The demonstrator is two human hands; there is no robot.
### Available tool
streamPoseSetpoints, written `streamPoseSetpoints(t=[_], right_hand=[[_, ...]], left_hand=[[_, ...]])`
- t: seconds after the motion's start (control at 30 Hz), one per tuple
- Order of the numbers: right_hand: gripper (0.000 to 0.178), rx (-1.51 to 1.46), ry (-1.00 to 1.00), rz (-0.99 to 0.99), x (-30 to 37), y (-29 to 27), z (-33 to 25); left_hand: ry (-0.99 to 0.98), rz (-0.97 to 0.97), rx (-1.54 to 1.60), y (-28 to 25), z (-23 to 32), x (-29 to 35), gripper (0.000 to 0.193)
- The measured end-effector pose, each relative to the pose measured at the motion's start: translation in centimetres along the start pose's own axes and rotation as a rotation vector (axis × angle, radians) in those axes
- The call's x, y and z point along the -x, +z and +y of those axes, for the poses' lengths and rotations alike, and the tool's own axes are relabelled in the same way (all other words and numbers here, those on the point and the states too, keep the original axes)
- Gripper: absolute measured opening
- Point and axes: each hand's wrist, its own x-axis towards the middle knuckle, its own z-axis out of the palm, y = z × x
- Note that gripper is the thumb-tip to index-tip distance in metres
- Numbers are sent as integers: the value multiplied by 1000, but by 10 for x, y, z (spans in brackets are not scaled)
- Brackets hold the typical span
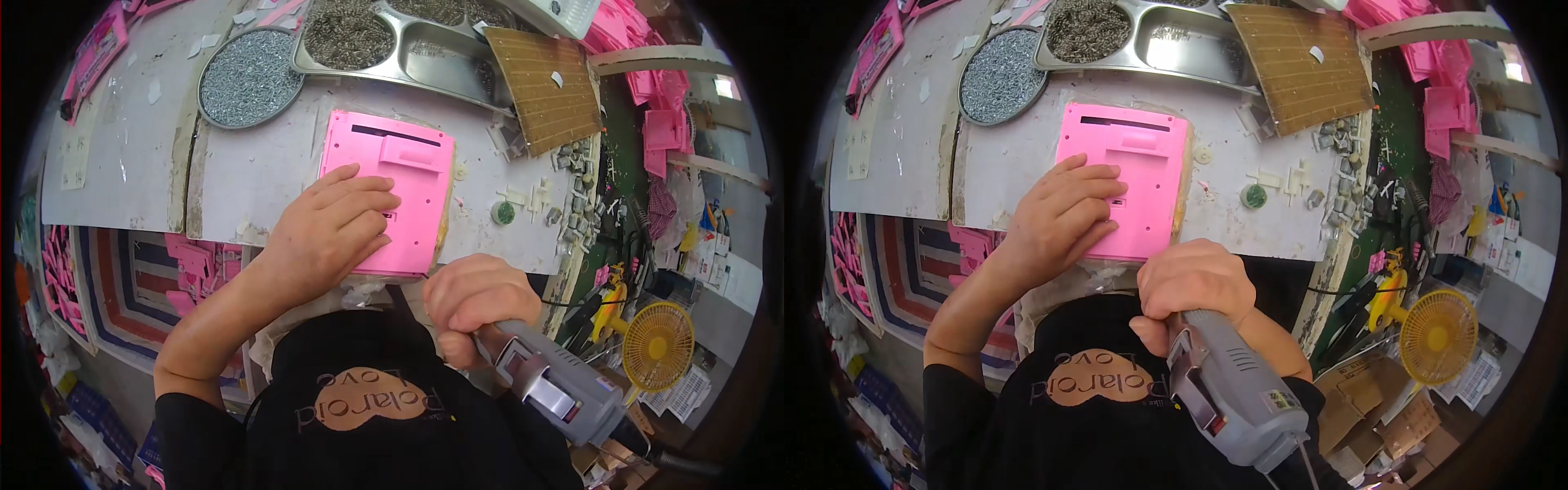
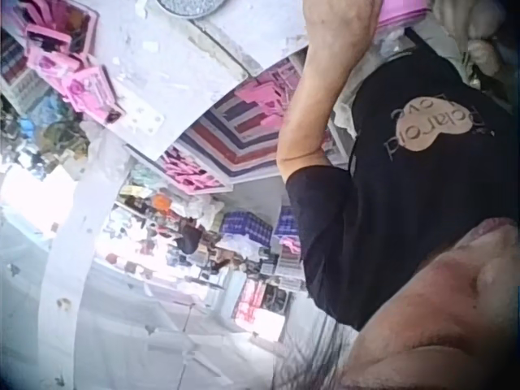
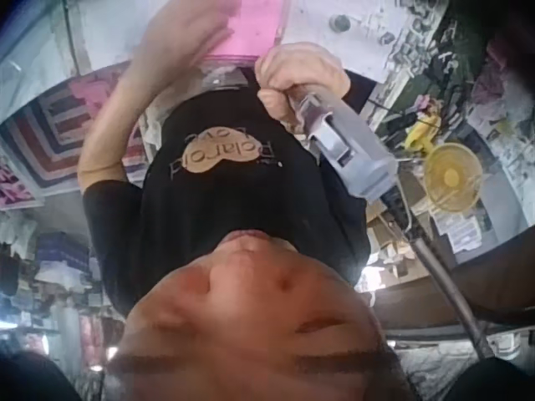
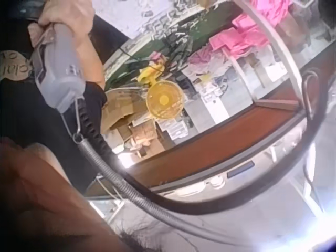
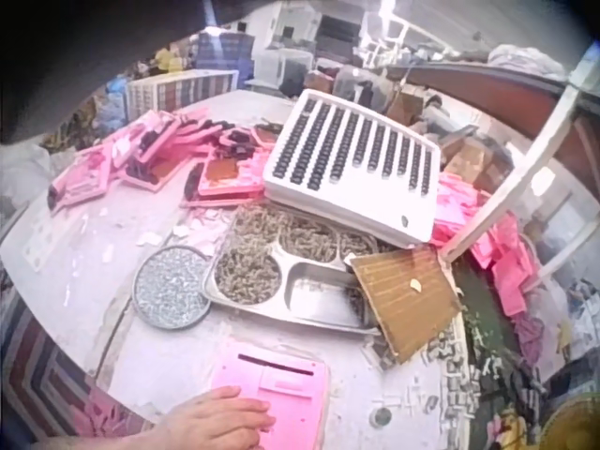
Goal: Assembling electronic and mechanical components into a pink toy casing using a soldering iron and screwdriver.
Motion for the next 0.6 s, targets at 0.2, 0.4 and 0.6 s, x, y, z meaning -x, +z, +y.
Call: streamPoseSetpoints(t=[0.2,0.4,0.6], right_hand=[[19,-147,-62,13,-27,-16,4],[26,63,-23,-77,-33,-6,17],[17,-76,-31,29,-56,-28,12]], left_hand=[[-3,10,12,0,-3,-1,22],[-34,46,49,4,-2,4,21],[-32,29,43,2,-4,1,22]])
